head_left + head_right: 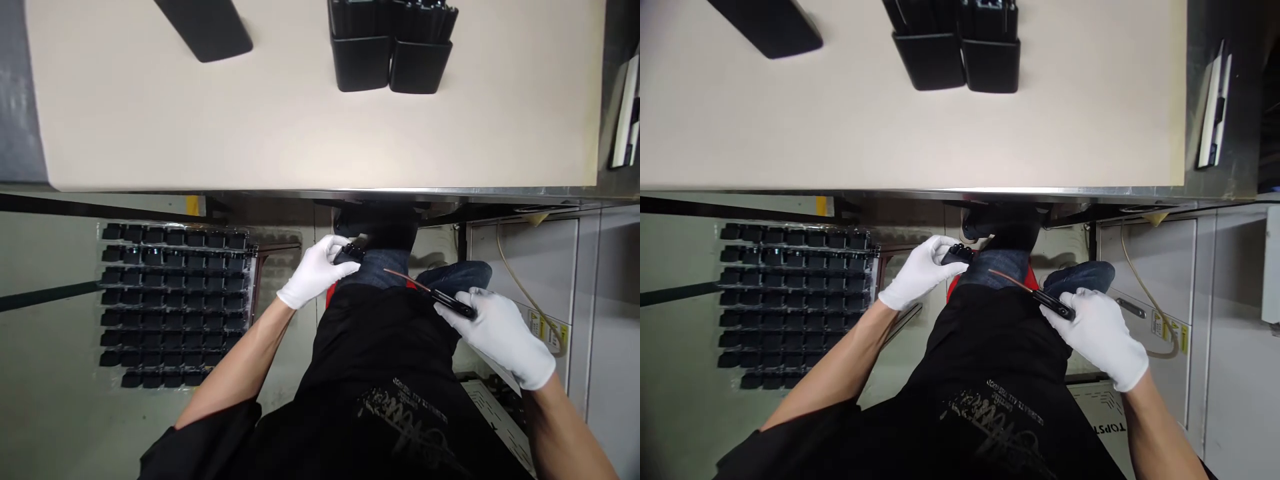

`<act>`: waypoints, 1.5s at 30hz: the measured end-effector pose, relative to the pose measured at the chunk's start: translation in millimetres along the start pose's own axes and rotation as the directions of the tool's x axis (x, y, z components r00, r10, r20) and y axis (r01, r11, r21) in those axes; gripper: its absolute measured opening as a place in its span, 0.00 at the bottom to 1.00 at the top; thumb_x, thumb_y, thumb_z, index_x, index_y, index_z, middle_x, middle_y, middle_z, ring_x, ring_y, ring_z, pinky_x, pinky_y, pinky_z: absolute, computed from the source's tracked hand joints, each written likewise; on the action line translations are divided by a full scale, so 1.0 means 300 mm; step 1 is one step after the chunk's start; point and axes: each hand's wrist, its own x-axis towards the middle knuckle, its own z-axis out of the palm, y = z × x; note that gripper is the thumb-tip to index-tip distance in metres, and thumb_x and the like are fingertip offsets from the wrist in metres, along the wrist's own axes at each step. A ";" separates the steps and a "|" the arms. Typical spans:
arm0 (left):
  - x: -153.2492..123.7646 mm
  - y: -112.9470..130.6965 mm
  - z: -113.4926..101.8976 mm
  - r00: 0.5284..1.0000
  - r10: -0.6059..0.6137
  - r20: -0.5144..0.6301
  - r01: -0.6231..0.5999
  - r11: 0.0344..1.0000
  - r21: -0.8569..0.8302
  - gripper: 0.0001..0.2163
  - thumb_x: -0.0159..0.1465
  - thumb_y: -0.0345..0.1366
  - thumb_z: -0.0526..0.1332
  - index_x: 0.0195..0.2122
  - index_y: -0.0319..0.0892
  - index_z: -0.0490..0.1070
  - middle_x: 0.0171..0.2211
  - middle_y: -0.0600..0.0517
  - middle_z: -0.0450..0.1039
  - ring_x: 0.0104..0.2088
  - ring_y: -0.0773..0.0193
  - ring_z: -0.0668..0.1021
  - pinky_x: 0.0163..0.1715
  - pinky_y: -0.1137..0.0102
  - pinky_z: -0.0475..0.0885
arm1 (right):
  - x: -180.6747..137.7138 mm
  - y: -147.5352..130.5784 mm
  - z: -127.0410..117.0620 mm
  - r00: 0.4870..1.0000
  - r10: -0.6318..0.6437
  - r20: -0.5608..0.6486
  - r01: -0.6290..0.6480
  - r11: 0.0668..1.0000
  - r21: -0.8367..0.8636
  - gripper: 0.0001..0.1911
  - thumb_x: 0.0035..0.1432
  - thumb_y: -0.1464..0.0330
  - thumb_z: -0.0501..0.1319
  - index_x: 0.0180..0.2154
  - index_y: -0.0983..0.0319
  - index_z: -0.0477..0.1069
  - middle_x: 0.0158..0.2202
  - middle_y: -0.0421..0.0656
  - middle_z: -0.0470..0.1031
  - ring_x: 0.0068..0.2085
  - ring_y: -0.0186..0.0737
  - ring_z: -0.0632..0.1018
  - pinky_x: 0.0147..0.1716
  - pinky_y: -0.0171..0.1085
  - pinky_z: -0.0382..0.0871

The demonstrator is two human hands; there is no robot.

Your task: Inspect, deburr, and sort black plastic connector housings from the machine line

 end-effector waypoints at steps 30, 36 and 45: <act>-0.285 0.060 0.053 0.987 -0.088 -0.131 0.087 0.996 -0.013 0.23 0.48 0.42 0.82 0.38 0.42 0.73 0.30 0.53 0.76 0.30 0.61 0.78 0.33 0.68 0.74 | 0.026 0.145 0.022 0.945 -0.317 0.085 0.308 0.945 0.107 0.28 0.71 0.48 0.61 0.23 0.58 0.68 0.24 0.40 0.70 0.27 0.39 0.70 0.30 0.38 0.60; -0.339 0.063 0.079 0.977 -0.213 0.000 0.164 0.752 -0.638 0.25 0.49 0.44 0.85 0.37 0.38 0.73 0.32 0.48 0.79 0.28 0.67 0.77 0.26 0.76 0.72 | 0.016 0.124 0.044 0.902 -0.330 0.278 0.262 0.931 0.256 0.24 0.73 0.50 0.60 0.28 0.57 0.71 0.26 0.37 0.72 0.29 0.38 0.71 0.32 0.37 0.66; -0.396 0.134 -0.014 0.985 -0.152 -0.081 0.005 0.496 -0.868 0.14 0.62 0.42 0.77 0.33 0.39 0.76 0.34 0.49 0.76 0.33 0.63 0.77 0.30 0.73 0.77 | -0.019 0.040 0.092 0.965 -0.189 0.182 0.103 0.910 0.401 0.21 0.70 0.48 0.64 0.42 0.59 0.82 0.38 0.42 0.83 0.37 0.45 0.81 0.41 0.38 0.75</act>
